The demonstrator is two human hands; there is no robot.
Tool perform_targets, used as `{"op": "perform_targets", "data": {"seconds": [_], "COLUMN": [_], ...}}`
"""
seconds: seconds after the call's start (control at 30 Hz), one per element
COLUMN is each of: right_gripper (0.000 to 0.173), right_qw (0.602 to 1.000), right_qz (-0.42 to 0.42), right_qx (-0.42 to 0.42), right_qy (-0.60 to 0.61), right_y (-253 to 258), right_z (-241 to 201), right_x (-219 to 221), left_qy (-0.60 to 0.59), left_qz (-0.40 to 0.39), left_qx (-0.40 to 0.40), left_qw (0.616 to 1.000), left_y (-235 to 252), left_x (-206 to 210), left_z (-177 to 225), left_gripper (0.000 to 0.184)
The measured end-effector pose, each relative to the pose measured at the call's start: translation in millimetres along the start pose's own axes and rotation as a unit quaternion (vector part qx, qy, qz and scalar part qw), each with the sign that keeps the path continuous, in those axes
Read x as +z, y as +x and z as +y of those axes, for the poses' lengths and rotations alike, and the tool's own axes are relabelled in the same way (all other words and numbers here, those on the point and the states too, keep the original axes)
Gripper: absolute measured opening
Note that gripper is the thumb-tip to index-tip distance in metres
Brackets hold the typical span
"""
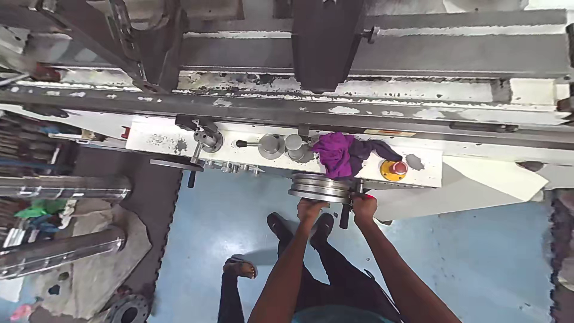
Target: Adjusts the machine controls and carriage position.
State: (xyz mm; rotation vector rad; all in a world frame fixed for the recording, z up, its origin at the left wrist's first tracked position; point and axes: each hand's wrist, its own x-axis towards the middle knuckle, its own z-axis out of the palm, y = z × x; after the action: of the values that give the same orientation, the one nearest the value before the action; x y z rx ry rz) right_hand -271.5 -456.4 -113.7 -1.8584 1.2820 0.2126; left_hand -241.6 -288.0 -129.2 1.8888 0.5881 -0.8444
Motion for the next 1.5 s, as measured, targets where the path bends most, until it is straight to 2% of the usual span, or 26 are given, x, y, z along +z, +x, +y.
{"op": "perform_targets", "data": {"seconds": [0.1,0.2,0.27,0.37,0.5,0.6,0.73,0.83,0.9,0.97,1.03,1.13,1.17,1.27,1.33,1.4,1.5], "right_gripper": [0.023,0.031,0.036,0.039,0.033,0.035,0.038,0.059,0.066,0.065,0.060,0.059,0.065,0.109,0.121,0.118,0.112], "right_qw": [0.996,0.979,0.971,0.965,0.947,0.940,0.932,0.929,0.915,0.911,0.918,0.947,0.952,0.954,0.957,0.955,0.934], "right_qz": [0.000,-0.015,-0.028,-0.071,-0.160,-0.226,-0.287,-0.227,-0.181,-0.134,-0.096,-0.020,0.027,0.127,0.167,0.188,0.186], "right_qx": [-0.027,-0.031,0.021,0.116,0.212,0.196,0.096,0.056,0.060,0.087,0.109,0.077,0.052,-0.058,-0.118,-0.136,-0.156], "right_qy": [0.088,0.203,0.237,0.224,0.180,0.167,0.201,0.287,0.355,0.379,0.368,0.312,0.300,0.264,0.205,0.187,0.263], "right_y": [1,-14,-33,-49,-65,-77,-97,-112,-117,-114,-108,-104,-106,-104,-96,-95,-96], "right_z": [13,31,47,84,125,124,117,78,49,28,19,17,16,13,11,12,17], "right_x": [2,-7,-16,-23,-20,-5,43,73,84,94,101,109,112,123,133,140,147], "left_qy": [0.007,0.014,0.007,-0.006,0.000,0.052,0.089,0.112,0.094,0.049,-0.003,-0.030,-0.027,0.019,0.059,0.104,0.129], "left_qz": [-0.006,-0.008,0.001,0.015,-0.010,0.001,0.075,0.141,0.180,0.225,0.247,0.262,0.264,0.266,0.255,0.235,0.209], "left_qx": [0.000,0.028,0.050,0.074,0.061,0.036,-0.019,-0.069,-0.055,-0.006,0.063,0.154,0.179,0.252,0.262,0.230,0.199], "left_qw": [1.000,0.999,0.999,0.997,0.998,0.998,0.993,0.981,0.978,0.973,0.967,0.952,0.947,0.930,0.929,0.939,0.949], "left_y": [0,0,-5,-15,-40,-55,-70,-53,-41,-27,-12,8,12,25,29,31,44], "left_x": [1,6,5,0,-21,-56,-127,-193,-233,-266,-292,-322,-330,-343,-346,-345,-345], "left_z": [1,-7,-11,-16,-38,-69,-119,-134,-122,-95,-58,-2,16,56,73,85,92], "left_gripper": [0.067,0.078,0.081,0.077,0.076,0.065,0.043,0.043,0.043,0.040,0.037,0.038,0.040,0.043,0.045,0.047,0.043]}}
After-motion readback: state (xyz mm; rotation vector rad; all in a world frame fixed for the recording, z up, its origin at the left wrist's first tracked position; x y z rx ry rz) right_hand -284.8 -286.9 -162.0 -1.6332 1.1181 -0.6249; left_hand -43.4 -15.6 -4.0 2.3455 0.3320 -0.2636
